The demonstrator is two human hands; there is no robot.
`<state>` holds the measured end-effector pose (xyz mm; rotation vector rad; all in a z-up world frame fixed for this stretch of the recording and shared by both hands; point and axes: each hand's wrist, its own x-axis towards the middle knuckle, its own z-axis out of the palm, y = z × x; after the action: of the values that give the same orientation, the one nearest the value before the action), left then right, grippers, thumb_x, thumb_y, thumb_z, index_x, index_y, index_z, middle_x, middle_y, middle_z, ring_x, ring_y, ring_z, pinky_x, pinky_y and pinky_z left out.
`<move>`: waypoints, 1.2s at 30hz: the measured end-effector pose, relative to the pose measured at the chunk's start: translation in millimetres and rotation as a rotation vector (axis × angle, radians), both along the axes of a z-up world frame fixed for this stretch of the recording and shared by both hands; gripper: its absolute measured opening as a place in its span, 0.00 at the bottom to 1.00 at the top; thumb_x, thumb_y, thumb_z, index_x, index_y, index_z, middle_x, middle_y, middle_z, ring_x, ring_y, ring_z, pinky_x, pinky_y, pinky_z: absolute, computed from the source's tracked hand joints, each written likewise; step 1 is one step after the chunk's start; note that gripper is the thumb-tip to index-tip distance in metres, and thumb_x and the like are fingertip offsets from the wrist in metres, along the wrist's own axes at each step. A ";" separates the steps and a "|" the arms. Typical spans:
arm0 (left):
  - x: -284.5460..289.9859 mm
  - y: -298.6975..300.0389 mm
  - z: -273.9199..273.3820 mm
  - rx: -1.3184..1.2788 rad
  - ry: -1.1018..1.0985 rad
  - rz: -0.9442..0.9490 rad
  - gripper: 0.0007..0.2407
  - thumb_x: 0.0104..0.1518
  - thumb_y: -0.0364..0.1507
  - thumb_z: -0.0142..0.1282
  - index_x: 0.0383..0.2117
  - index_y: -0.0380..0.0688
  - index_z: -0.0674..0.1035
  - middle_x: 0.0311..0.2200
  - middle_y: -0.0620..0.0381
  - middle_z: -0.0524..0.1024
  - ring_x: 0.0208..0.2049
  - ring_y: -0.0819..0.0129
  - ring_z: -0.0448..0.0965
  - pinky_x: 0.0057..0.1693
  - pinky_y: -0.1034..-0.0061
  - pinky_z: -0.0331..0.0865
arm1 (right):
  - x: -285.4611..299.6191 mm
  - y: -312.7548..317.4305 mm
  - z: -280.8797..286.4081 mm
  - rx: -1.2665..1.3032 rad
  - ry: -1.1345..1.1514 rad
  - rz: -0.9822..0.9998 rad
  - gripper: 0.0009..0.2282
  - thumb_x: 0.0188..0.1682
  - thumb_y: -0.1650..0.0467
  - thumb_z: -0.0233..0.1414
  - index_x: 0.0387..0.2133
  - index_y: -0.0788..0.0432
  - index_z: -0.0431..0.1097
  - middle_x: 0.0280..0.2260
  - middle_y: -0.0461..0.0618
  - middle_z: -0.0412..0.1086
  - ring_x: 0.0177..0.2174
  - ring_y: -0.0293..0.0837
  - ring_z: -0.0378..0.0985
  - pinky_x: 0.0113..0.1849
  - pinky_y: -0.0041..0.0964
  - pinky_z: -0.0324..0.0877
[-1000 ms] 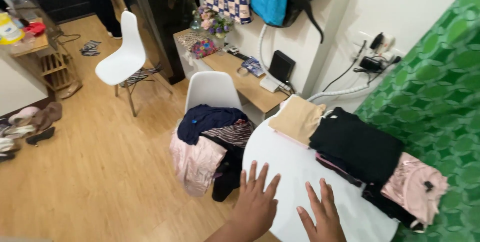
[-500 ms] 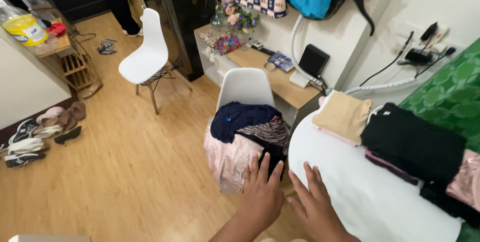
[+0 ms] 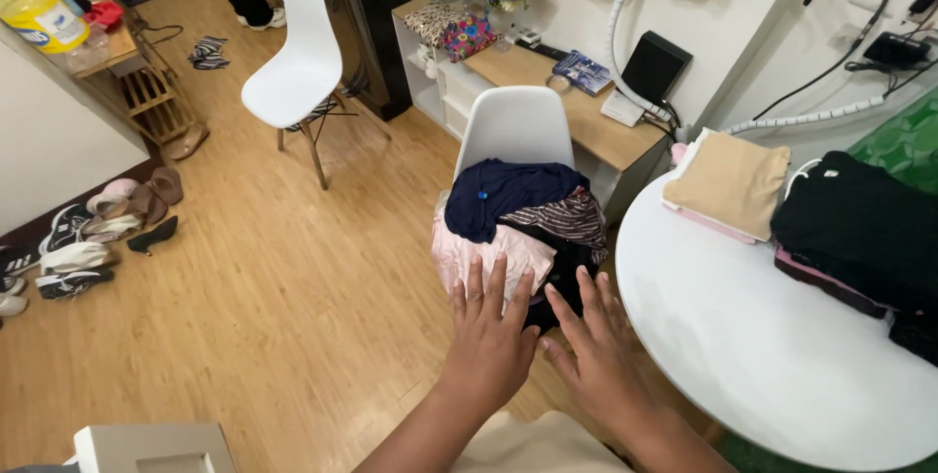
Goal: The person folds a variety of clothing items, including a floral top, pink shorts, black pants, and a pink dress, on a white table. They smooth each item and fold it into a neat stack, occasionally moving between the table and a nearby chair to retrieve more clothes.
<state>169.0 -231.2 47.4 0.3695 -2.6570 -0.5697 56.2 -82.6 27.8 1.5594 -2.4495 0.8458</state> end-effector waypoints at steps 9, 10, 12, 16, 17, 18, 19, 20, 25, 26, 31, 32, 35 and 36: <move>7.4 -10.1 -15.8 -0.007 0.012 0.021 0.31 0.54 0.31 0.59 0.66 0.43 0.62 0.69 0.33 0.49 0.70 0.29 0.41 0.67 0.34 0.39 | 5.0 -11.1 -8.1 0.084 -0.057 0.038 0.29 0.48 0.63 0.55 0.64 0.51 0.57 0.68 0.66 0.41 0.66 0.71 0.39 0.60 0.66 0.45; 5.8 -12.8 -16.9 -0.002 0.009 0.020 0.31 0.54 0.31 0.59 0.66 0.43 0.62 0.69 0.33 0.49 0.70 0.29 0.41 0.67 0.34 0.39 | 3.1 -14.2 -7.3 0.088 -0.060 0.037 0.29 0.48 0.63 0.55 0.64 0.51 0.57 0.68 0.66 0.41 0.66 0.71 0.39 0.60 0.66 0.45; 2.9 -17.8 -19.2 0.032 -0.092 0.044 0.31 0.54 0.31 0.58 0.67 0.43 0.61 0.68 0.33 0.48 0.69 0.29 0.40 0.67 0.35 0.38 | -0.5 -20.2 -6.1 0.131 -0.083 0.062 0.29 0.49 0.62 0.55 0.65 0.52 0.56 0.68 0.67 0.40 0.66 0.72 0.38 0.59 0.66 0.45; -7.6 -33.4 -35.1 0.033 -0.104 0.053 0.30 0.55 0.31 0.58 0.67 0.44 0.62 0.69 0.33 0.48 0.70 0.28 0.40 0.67 0.34 0.38 | -16.0 -33.8 -16.3 0.203 -0.125 0.076 0.30 0.48 0.62 0.55 0.65 0.52 0.55 0.68 0.68 0.39 0.66 0.72 0.37 0.58 0.68 0.44; -12.5 -38.7 -39.2 0.022 -0.120 0.050 0.30 0.55 0.31 0.58 0.67 0.43 0.61 0.69 0.33 0.48 0.70 0.28 0.39 0.66 0.34 0.38 | -21.9 -38.3 -21.5 0.237 -0.140 0.072 0.30 0.48 0.62 0.55 0.65 0.52 0.55 0.68 0.68 0.38 0.66 0.72 0.36 0.59 0.68 0.43; -17.8 -41.7 -42.9 0.015 -0.138 0.044 0.31 0.55 0.31 0.58 0.67 0.43 0.61 0.69 0.32 0.47 0.70 0.29 0.39 0.66 0.34 0.38 | -28.0 -40.3 -26.0 0.276 -0.157 0.067 0.30 0.48 0.62 0.55 0.64 0.52 0.55 0.68 0.68 0.38 0.66 0.72 0.35 0.59 0.68 0.43; -22.9 -44.5 -41.3 0.018 -0.145 0.039 0.31 0.55 0.31 0.58 0.67 0.43 0.61 0.69 0.32 0.47 0.70 0.29 0.39 0.66 0.34 0.38 | -32.1 -41.0 -28.5 0.279 -0.165 0.063 0.30 0.48 0.62 0.55 0.64 0.52 0.55 0.68 0.68 0.38 0.66 0.72 0.35 0.59 0.68 0.43; -31.5 -50.1 -39.0 0.026 -0.162 0.028 0.31 0.54 0.31 0.58 0.66 0.43 0.61 0.68 0.32 0.47 0.70 0.28 0.38 0.66 0.34 0.38 | -40.1 -44.9 -30.0 0.328 -0.188 0.050 0.30 0.48 0.62 0.55 0.65 0.51 0.54 0.69 0.68 0.36 0.67 0.72 0.33 0.59 0.68 0.42; -69.7 -73.4 -42.5 0.051 -0.157 -0.015 0.31 0.54 0.31 0.59 0.66 0.44 0.61 0.69 0.32 0.47 0.70 0.29 0.38 0.67 0.34 0.38 | -76.3 -63.4 -25.9 0.435 -0.233 -0.013 0.33 0.48 0.61 0.55 0.67 0.50 0.53 0.71 0.66 0.34 0.67 0.71 0.31 0.59 0.67 0.40; -77.0 -77.7 -38.6 0.040 -0.194 -0.010 0.32 0.53 0.30 0.59 0.66 0.43 0.61 0.69 0.33 0.46 0.70 0.30 0.38 0.67 0.35 0.38 | -82.9 -64.0 -27.4 0.433 -0.221 -0.034 0.32 0.47 0.61 0.55 0.67 0.50 0.54 0.71 0.66 0.35 0.67 0.70 0.31 0.60 0.67 0.40; -101.9 -97.3 -48.2 0.040 -0.222 0.031 0.32 0.52 0.31 0.60 0.66 0.45 0.61 0.68 0.35 0.47 0.70 0.31 0.38 0.67 0.35 0.38 | -120.5 -70.5 -42.7 0.466 -0.203 -0.066 0.32 0.47 0.60 0.55 0.66 0.50 0.55 0.71 0.65 0.35 0.67 0.69 0.30 0.61 0.65 0.39; -105.3 -100.5 -51.5 0.036 -0.223 0.050 0.32 0.52 0.31 0.60 0.66 0.45 0.61 0.69 0.35 0.47 0.70 0.31 0.38 0.67 0.36 0.39 | -125.5 -72.0 -44.1 0.482 -0.214 -0.063 0.31 0.48 0.60 0.55 0.66 0.50 0.55 0.70 0.65 0.34 0.67 0.69 0.30 0.61 0.64 0.39; -111.9 -110.4 -55.2 0.035 -0.238 0.093 0.31 0.53 0.32 0.60 0.66 0.45 0.61 0.69 0.34 0.47 0.70 0.31 0.38 0.67 0.36 0.38 | -136.6 -79.6 -46.4 0.510 -0.242 -0.049 0.31 0.49 0.60 0.53 0.66 0.50 0.53 0.70 0.65 0.33 0.67 0.69 0.29 0.61 0.64 0.38; -113.7 -113.5 -55.1 0.035 -0.252 0.105 0.31 0.53 0.32 0.60 0.65 0.45 0.61 0.69 0.34 0.46 0.70 0.32 0.38 0.68 0.36 0.37 | -139.1 -81.8 -46.4 0.517 -0.260 -0.050 0.30 0.50 0.60 0.53 0.67 0.50 0.53 0.69 0.65 0.32 0.67 0.69 0.28 0.61 0.64 0.38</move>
<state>55.3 -344.7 -7.7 0.6250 -2.8470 -0.5708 -82.9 -164.4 -18.7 1.6016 -3.0656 0.4451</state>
